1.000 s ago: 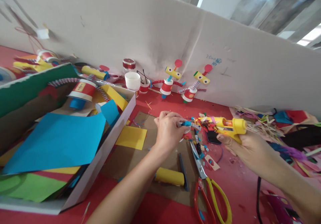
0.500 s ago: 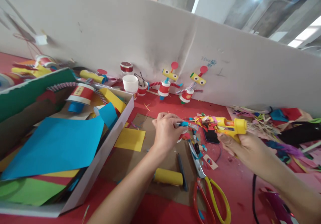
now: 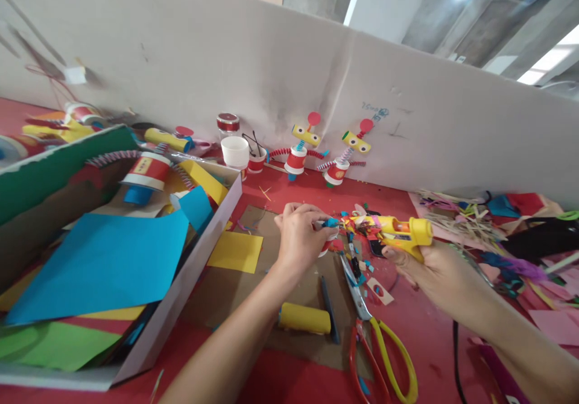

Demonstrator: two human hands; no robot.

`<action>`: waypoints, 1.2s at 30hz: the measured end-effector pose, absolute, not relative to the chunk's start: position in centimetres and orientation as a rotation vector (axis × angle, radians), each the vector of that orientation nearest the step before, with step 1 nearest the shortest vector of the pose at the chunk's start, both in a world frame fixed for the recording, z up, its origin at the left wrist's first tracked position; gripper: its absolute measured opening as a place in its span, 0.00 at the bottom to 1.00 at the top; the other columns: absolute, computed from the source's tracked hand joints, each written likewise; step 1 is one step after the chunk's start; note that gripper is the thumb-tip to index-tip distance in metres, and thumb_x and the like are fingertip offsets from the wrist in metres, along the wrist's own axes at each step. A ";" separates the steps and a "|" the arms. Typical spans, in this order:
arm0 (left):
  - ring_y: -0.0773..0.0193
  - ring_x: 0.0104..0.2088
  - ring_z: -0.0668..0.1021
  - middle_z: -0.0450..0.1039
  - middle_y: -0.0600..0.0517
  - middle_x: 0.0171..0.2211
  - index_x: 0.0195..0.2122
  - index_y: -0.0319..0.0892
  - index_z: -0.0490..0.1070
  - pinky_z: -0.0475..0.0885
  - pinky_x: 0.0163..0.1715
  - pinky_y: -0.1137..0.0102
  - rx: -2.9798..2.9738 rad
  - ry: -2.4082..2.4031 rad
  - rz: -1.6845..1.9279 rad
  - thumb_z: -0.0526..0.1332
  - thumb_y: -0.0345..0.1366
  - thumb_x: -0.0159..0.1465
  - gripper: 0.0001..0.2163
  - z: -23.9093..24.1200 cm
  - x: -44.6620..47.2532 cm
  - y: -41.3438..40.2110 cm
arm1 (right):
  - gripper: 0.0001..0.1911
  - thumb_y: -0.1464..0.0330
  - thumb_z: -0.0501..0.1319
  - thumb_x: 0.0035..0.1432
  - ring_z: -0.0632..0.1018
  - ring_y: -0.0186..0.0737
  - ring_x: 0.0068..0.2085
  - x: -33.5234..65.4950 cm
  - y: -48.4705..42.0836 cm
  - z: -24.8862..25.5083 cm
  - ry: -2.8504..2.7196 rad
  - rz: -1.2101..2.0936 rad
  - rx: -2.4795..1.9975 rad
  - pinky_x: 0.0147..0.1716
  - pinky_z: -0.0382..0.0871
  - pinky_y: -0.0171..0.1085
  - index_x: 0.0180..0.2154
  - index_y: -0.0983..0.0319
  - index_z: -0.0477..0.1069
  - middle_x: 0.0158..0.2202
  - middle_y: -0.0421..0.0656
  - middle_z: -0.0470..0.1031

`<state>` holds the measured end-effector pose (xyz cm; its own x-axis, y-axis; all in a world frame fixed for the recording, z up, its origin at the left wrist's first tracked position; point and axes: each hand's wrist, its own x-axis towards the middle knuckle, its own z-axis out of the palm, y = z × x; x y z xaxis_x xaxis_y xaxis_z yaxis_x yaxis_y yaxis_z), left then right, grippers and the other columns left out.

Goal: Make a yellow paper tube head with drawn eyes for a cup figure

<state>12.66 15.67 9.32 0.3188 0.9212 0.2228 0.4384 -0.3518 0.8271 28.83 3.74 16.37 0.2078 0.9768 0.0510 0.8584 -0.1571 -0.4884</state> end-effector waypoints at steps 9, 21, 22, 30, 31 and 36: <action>0.56 0.44 0.69 0.79 0.57 0.37 0.29 0.51 0.79 0.57 0.45 0.58 1.919 1.187 0.966 0.71 0.38 0.51 0.05 9.0 12.7 15.8 | 0.29 0.43 0.51 0.56 0.56 0.31 0.16 29.0 4.0 16.0 -1.725 0.377 -2.065 0.14 0.50 0.34 0.16 0.57 0.52 0.12 0.34 0.51; 0.55 0.45 0.70 0.80 0.56 0.38 0.30 0.51 0.79 0.58 0.46 0.56 1.930 1.193 0.942 0.70 0.37 0.52 0.04 9.1 12.7 15.8 | 0.30 0.42 0.46 0.58 0.60 0.32 0.14 29.5 4.0 16.2 -1.730 0.386 -2.105 0.13 0.51 0.33 0.17 0.57 0.54 0.11 0.36 0.56; 0.55 0.45 0.70 0.80 0.56 0.38 0.29 0.51 0.79 0.58 0.46 0.56 1.930 1.193 0.938 0.70 0.37 0.52 0.03 9.2 12.7 15.8 | 0.29 0.43 0.45 0.58 0.61 0.33 0.15 29.9 3.8 16.1 -1.729 0.333 -2.117 0.14 0.53 0.33 0.17 0.57 0.54 0.12 0.36 0.57; 0.55 0.45 0.71 0.79 0.53 0.38 0.33 0.47 0.79 0.61 0.47 0.59 1.968 1.188 0.927 0.70 0.36 0.52 0.06 9.6 12.5 15.7 | 0.15 0.57 0.52 0.59 0.79 0.56 0.32 37.8 -1.3 8.3 -1.535 -0.119 -2.666 0.25 0.68 0.44 0.36 0.61 0.68 0.31 0.53 0.77; 0.55 0.45 0.71 0.79 0.53 0.39 0.33 0.46 0.79 0.62 0.47 0.59 1.986 1.195 0.914 0.70 0.37 0.52 0.07 9.6 12.5 15.7 | 0.14 0.60 0.52 0.59 0.79 0.58 0.32 38.6 -2.0 7.0 -1.543 -0.089 -2.746 0.26 0.68 0.45 0.36 0.63 0.68 0.31 0.56 0.77; 0.53 0.47 0.71 0.78 0.52 0.42 0.36 0.47 0.79 0.60 0.49 0.57 2.067 1.181 0.918 0.69 0.40 0.53 0.10 9.3 12.7 15.6 | 0.14 0.65 0.57 0.56 0.78 0.65 0.38 40.4 -4.7 3.2 -1.509 0.034 -2.872 0.32 0.70 0.51 0.40 0.70 0.70 0.38 0.66 0.75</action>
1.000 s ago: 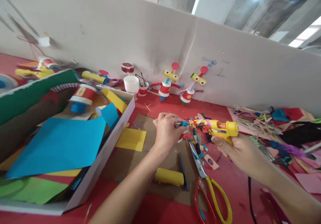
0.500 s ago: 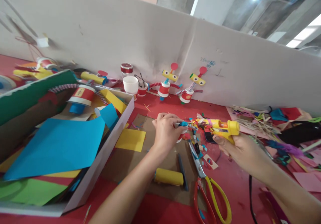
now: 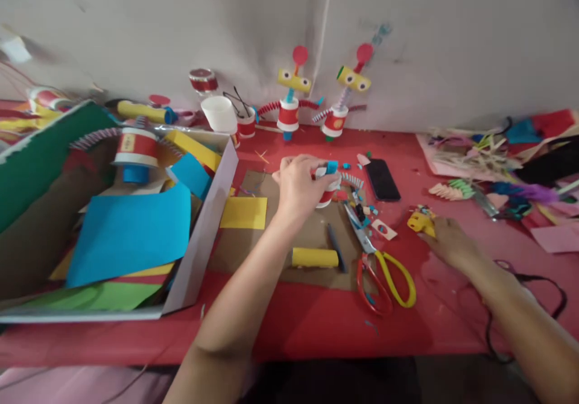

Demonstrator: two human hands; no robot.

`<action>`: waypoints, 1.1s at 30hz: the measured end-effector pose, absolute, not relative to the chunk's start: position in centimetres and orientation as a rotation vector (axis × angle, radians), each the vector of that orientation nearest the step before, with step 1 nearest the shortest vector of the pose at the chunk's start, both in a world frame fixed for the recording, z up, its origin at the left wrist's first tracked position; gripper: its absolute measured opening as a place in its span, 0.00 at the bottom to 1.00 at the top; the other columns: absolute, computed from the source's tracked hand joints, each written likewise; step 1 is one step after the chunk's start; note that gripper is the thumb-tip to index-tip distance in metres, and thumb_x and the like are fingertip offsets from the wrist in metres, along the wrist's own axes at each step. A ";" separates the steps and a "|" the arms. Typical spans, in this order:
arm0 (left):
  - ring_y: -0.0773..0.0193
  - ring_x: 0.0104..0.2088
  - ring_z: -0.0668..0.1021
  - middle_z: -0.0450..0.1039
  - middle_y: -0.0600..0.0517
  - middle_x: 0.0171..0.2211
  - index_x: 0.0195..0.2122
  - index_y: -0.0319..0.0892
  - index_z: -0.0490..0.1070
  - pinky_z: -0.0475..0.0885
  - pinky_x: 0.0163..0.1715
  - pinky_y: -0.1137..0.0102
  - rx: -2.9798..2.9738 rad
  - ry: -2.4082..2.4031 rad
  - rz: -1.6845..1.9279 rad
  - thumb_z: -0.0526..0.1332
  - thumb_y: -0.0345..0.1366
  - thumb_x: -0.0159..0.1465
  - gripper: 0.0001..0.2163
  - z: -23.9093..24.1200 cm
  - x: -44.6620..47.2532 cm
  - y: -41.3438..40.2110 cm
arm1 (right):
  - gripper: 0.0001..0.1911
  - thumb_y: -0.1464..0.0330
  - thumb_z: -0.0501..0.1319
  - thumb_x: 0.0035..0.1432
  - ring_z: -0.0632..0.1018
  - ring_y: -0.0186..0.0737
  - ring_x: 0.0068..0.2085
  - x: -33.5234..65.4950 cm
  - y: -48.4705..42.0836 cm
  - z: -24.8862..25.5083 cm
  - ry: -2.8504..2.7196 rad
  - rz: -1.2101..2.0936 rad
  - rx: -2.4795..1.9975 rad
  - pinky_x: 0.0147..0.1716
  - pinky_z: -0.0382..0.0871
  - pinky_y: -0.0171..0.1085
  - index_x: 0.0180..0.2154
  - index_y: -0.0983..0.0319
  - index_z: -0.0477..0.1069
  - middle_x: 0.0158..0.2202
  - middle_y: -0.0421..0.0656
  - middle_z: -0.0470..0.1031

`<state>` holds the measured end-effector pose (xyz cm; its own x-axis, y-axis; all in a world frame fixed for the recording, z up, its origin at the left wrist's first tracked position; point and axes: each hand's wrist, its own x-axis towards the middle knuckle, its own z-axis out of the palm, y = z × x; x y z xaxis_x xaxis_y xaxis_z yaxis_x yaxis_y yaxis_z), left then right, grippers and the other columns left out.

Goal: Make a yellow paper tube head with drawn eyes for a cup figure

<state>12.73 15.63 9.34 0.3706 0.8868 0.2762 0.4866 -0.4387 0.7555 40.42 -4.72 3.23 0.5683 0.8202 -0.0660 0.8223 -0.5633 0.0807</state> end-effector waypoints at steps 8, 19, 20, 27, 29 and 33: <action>0.54 0.49 0.70 0.78 0.53 0.42 0.35 0.48 0.78 0.59 0.50 0.57 2.077 1.181 0.960 0.67 0.39 0.55 0.07 8.9 12.8 15.8 | 0.14 0.67 0.54 0.63 0.72 0.52 0.48 28.3 -4.3 5.6 2.431 0.013 2.512 0.50 0.66 0.52 0.48 0.61 0.70 0.45 0.50 0.75; 0.53 0.47 0.69 0.78 0.53 0.42 0.35 0.50 0.79 0.60 0.47 0.58 2.092 1.186 0.879 0.68 0.40 0.55 0.07 9.4 12.5 15.7 | 0.25 0.76 0.55 0.59 0.72 0.54 0.49 20.6 -3.0 3.0 2.561 -0.451 2.271 0.47 0.66 0.57 0.58 0.56 0.63 0.50 0.48 0.74; 0.53 0.48 0.69 0.78 0.53 0.42 0.35 0.50 0.78 0.59 0.46 0.58 2.085 1.184 0.884 0.68 0.40 0.55 0.07 9.3 12.5 15.7 | 0.25 0.76 0.54 0.59 0.73 0.53 0.49 20.9 -3.1 3.3 2.562 -0.498 2.304 0.47 0.66 0.56 0.57 0.55 0.63 0.49 0.48 0.75; 0.54 0.48 0.68 0.78 0.54 0.41 0.33 0.49 0.79 0.57 0.47 0.56 2.037 1.150 0.894 0.67 0.39 0.55 0.05 9.2 12.5 15.7 | 0.21 0.60 0.57 0.62 0.73 0.47 0.54 26.4 0.0 11.1 2.333 -1.147 2.924 0.51 0.69 0.46 0.56 0.52 0.63 0.55 0.45 0.72; 0.53 0.48 0.68 0.78 0.53 0.42 0.33 0.49 0.79 0.57 0.47 0.56 2.025 1.140 0.901 0.66 0.39 0.56 0.05 9.2 12.4 15.7 | 0.22 0.57 0.58 0.61 0.72 0.47 0.55 27.8 2.5 12.7 2.345 -1.344 2.985 0.52 0.69 0.44 0.55 0.54 0.65 0.56 0.45 0.72; 0.53 0.48 0.67 0.78 0.53 0.42 0.33 0.50 0.79 0.57 0.47 0.56 1.995 1.151 0.905 0.67 0.40 0.55 0.05 9.3 12.4 15.8 | 0.22 0.57 0.60 0.60 0.70 0.45 0.58 28.8 6.4 13.0 2.453 -1.566 2.892 0.57 0.63 0.46 0.55 0.56 0.67 0.57 0.45 0.71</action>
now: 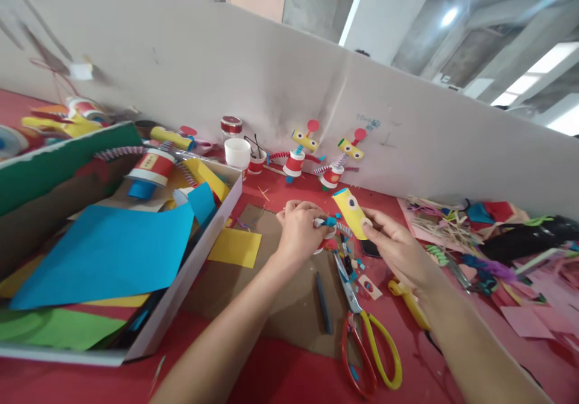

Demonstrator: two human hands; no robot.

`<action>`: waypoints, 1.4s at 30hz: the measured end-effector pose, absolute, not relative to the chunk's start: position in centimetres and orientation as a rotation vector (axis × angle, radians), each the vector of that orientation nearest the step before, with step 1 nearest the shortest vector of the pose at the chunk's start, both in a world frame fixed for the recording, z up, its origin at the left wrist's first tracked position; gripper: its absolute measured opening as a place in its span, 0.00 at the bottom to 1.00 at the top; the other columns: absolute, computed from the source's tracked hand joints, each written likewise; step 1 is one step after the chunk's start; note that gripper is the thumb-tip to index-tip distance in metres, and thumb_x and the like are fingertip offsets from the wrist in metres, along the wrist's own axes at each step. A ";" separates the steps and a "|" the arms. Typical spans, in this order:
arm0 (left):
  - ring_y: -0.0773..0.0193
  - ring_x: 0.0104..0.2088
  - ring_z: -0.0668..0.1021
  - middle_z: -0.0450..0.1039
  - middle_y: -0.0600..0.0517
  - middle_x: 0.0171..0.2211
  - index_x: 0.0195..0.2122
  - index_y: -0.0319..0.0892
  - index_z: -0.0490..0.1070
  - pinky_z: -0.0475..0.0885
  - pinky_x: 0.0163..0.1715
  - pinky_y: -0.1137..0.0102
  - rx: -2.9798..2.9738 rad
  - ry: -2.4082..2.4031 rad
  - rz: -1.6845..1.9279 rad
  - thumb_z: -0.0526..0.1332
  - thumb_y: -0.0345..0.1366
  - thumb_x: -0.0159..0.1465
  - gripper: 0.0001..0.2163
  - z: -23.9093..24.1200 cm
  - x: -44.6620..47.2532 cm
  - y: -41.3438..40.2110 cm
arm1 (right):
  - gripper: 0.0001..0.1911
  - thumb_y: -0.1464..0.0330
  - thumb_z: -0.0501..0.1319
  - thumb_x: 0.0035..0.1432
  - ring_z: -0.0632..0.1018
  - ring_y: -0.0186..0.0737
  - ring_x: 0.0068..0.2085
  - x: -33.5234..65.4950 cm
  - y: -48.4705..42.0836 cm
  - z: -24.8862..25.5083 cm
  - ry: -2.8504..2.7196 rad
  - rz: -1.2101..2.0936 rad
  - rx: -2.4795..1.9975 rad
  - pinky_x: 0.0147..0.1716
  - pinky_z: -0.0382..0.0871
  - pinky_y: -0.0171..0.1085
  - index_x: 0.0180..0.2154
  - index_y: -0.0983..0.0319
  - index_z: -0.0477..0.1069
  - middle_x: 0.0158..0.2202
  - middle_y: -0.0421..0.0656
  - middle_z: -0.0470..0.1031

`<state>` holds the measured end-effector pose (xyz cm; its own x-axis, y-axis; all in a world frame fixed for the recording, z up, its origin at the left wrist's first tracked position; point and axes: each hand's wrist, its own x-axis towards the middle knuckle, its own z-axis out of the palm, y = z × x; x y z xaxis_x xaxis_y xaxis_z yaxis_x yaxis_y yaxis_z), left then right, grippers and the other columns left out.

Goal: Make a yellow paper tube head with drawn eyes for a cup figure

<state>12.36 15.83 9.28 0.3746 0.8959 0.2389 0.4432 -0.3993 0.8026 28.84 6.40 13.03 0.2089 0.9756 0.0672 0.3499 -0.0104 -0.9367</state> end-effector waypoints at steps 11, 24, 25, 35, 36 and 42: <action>0.53 0.49 0.66 0.77 0.54 0.42 0.31 0.52 0.80 0.58 0.46 0.55 1.954 1.126 0.968 0.71 0.40 0.49 0.07 8.3 12.6 16.4 | 0.19 0.58 0.60 0.59 0.73 0.45 0.55 28.7 8.2 13.5 -1.302 0.969 -1.517 0.56 0.64 0.46 0.51 0.55 0.69 0.53 0.44 0.74; 0.48 0.52 0.64 0.73 0.50 0.47 0.32 0.49 0.80 0.58 0.49 0.52 1.901 1.143 0.926 0.70 0.45 0.51 0.10 8.6 12.4 16.5 | 0.20 0.60 0.58 0.62 0.71 0.44 0.55 28.6 8.7 12.8 -1.676 0.641 -1.652 0.56 0.63 0.46 0.55 0.54 0.65 0.55 0.44 0.71; 0.48 0.53 0.64 0.73 0.50 0.47 0.32 0.49 0.80 0.58 0.49 0.52 1.888 1.138 0.920 0.70 0.44 0.50 0.10 8.5 12.5 16.6 | 0.20 0.60 0.58 0.62 0.71 0.44 0.55 28.6 8.7 12.8 -1.684 0.637 -1.653 0.55 0.63 0.46 0.55 0.54 0.65 0.55 0.44 0.71; 0.50 0.52 0.65 0.72 0.51 0.46 0.28 0.48 0.79 0.62 0.52 0.55 1.848 1.068 0.936 0.71 0.41 0.50 0.06 7.6 12.6 17.1 | 0.19 0.60 0.58 0.62 0.72 0.45 0.54 29.1 8.7 13.5 -1.754 0.654 -1.661 0.54 0.65 0.46 0.55 0.55 0.66 0.54 0.44 0.72; 0.50 0.52 0.65 0.72 0.51 0.46 0.27 0.48 0.79 0.62 0.52 0.55 1.849 1.063 0.943 0.71 0.42 0.50 0.06 7.6 12.6 17.1 | 0.19 0.61 0.57 0.62 0.72 0.45 0.54 29.2 8.8 13.6 -1.768 0.655 -1.659 0.54 0.65 0.46 0.55 0.55 0.66 0.55 0.44 0.71; 0.51 0.51 0.66 0.74 0.50 0.41 0.27 0.46 0.76 0.64 0.51 0.58 1.760 1.062 0.960 0.73 0.39 0.46 0.10 7.6 12.6 17.1 | 0.19 0.62 0.58 0.62 0.71 0.45 0.55 29.4 9.1 14.4 -1.855 0.637 -1.690 0.56 0.63 0.48 0.54 0.54 0.67 0.55 0.43 0.72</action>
